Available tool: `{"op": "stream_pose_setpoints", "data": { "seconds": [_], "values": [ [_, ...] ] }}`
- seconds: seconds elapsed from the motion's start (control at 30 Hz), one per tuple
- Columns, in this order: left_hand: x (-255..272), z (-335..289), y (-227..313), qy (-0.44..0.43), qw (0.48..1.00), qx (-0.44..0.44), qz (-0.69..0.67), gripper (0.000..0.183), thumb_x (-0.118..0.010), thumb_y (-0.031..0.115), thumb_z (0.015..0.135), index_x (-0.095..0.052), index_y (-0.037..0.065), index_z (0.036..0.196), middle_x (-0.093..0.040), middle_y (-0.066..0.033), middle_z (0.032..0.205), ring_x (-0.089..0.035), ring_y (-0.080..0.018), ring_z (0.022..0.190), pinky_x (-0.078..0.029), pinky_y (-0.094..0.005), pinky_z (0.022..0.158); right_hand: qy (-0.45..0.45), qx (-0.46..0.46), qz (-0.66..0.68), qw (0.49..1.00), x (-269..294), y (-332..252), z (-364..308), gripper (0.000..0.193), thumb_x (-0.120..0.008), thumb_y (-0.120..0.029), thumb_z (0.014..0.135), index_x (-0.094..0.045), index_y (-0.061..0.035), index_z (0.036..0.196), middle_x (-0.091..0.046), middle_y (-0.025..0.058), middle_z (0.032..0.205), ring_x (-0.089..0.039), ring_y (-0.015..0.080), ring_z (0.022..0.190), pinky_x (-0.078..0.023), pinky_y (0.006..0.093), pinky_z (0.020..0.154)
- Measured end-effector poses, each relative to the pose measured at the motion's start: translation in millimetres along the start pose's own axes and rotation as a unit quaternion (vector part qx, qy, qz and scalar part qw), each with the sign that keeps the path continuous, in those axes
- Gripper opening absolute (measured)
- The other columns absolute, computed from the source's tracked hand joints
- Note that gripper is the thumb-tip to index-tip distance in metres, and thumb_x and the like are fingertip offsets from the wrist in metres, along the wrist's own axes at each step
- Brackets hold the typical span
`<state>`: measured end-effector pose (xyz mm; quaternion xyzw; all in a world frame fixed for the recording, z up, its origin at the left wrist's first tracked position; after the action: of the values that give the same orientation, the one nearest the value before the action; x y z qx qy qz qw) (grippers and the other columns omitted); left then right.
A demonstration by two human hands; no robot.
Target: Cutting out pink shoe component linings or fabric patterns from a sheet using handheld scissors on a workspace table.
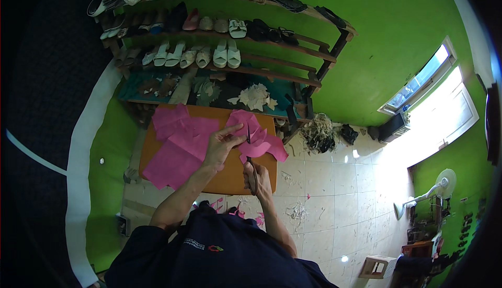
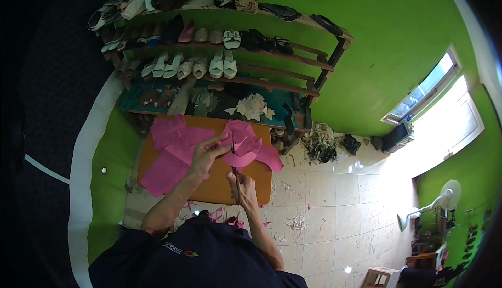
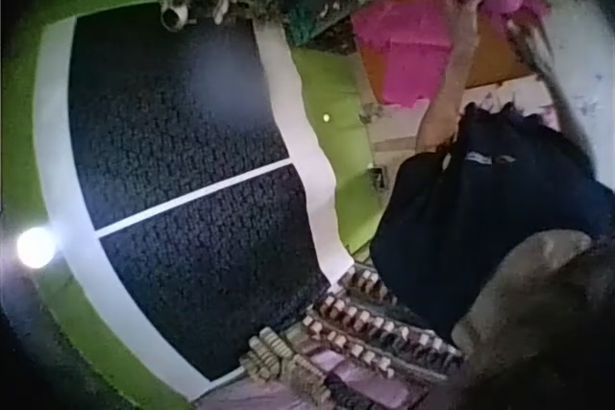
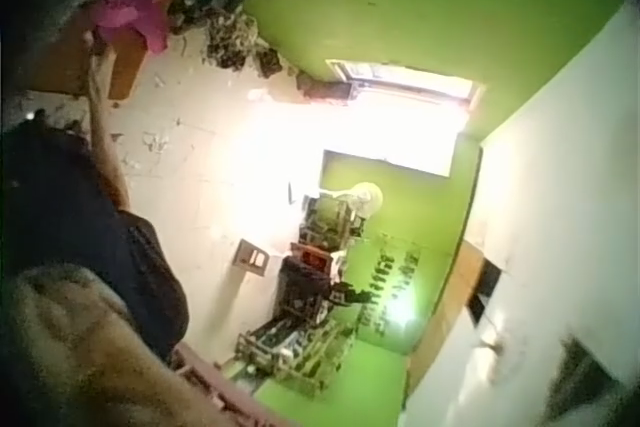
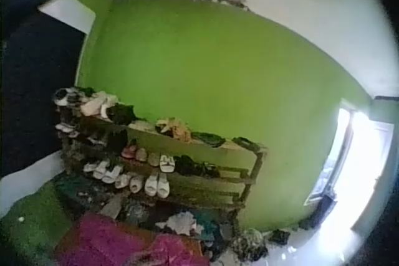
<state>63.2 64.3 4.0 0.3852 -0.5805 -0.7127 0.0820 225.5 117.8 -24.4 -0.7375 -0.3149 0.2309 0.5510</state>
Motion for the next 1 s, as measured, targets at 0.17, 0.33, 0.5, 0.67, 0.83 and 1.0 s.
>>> {"op": "stream_pose_setpoints", "data": {
  "seconds": [0.17, 0.33, 0.5, 0.67, 0.83, 1.0],
  "values": [
    [-8.3, -8.5, -2.3, -0.004, 0.999, 0.021, 0.027, 0.046, -0.077, 0.001, 0.084, -0.065, 0.002, 0.128, -0.065, 0.001, 0.083, -0.064, -0.0076, 0.079, -0.054, -0.023, 0.078, 0.017, 0.011, -0.017, 1.0, 0.1, 1.4, 8.7, 0.056, -0.062, -0.057, 0.092, -0.057, -0.0021, 0.083, -0.05, -0.0002, 0.064, -0.05, 0.0098, 0.051, -0.045, 0.0273, 0.047],
    [-14.9, -15.2, 4.5, -0.005, 0.999, 0.03, 0.029, 0.046, -0.077, 0.001, 0.084, -0.064, 0.002, 0.128, -0.059, 0.0042, 0.08, -0.059, -0.0057, 0.077, -0.052, -0.0225, 0.077, 0.035, 0.018, -0.022, 0.999, -0.1, 0.2, 9.9, 0.066, -0.068, -0.066, 0.084, -0.061, -0.0003, 0.084, -0.05, 0.0005, 0.057, -0.053, 0.0114, 0.049, -0.046, 0.0295, 0.045],
    [-16.9, -18.1, 7.0, -0.003, 0.999, 0.044, 0.029, 0.046, -0.077, 0.002, 0.083, -0.065, 0.002, 0.128, -0.054, 0.008, 0.078, -0.054, -0.0034, 0.074, -0.05, -0.0216, 0.076, 0.038, 0.006, -0.024, 0.999, 2.1, -6.2, 7.2, 0.067, -0.067, -0.069, 0.083, -0.061, -0.0019, 0.084, -0.048, -0.0005, 0.054, -0.052, 0.0118, 0.047, -0.047, 0.0304, 0.045],
    [-17.3, -16.8, 4.7, -0.001, 0.999, 0.045, 0.02, 0.046, -0.077, 0.002, 0.083, -0.065, 0.002, 0.128, -0.056, 0.0074, 0.077, -0.055, -0.0033, 0.073, -0.05, -0.022, 0.075, 0.041, 0.065, -0.03, 0.997, -1.1, -5.8, 6.9, 0.055, -0.064, -0.058, 0.089, -0.057, -0.0036, 0.088, -0.049, -0.0013, 0.061, -0.048, 0.0084, 0.049, -0.042, 0.0274, 0.043],
    [-17.3, -17.4, 3.2, -0.011, 0.999, 0.038, 0.013, 0.045, -0.077, 0.001, 0.083, -0.065, 0.002, 0.127, -0.057, 0.0066, 0.076, -0.056, -0.0035, 0.073, -0.051, -0.0218, 0.074, 0.037, 0.049, -0.034, 0.998, 2.6, -9.4, 5.7, 0.058, -0.065, -0.059, 0.088, -0.058, -0.0015, 0.093, -0.049, -0.0007, 0.062, -0.05, 0.0093, 0.05, -0.044, 0.0281, 0.044],
    [-17.6, -18.8, 2.4, -0.011, 0.999, 0.041, 0.011, 0.046, -0.077, 0.002, 0.084, -0.065, 0.002, 0.128, -0.056, 0.0068, 0.075, -0.056, -0.0036, 0.072, -0.051, -0.0216, 0.074, 0.05, 0.075, -0.036, 0.995, 0.4, -6.6, 5.4, 0.061, -0.065, -0.062, 0.086, -0.059, -0.0011, 0.093, -0.049, -0.0005, 0.06, -0.051, 0.0103, 0.049, -0.044, 0.0287, 0.044]
  ]
}}
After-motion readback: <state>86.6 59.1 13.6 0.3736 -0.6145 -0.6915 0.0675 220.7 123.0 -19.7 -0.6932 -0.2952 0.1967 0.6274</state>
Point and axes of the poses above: each hand's wrist, its own z-axis towards the middle knuckle, its own x-axis out of the back of the hand, y = z × x, the point moved 1 cm from there along z, towards the middle knuckle
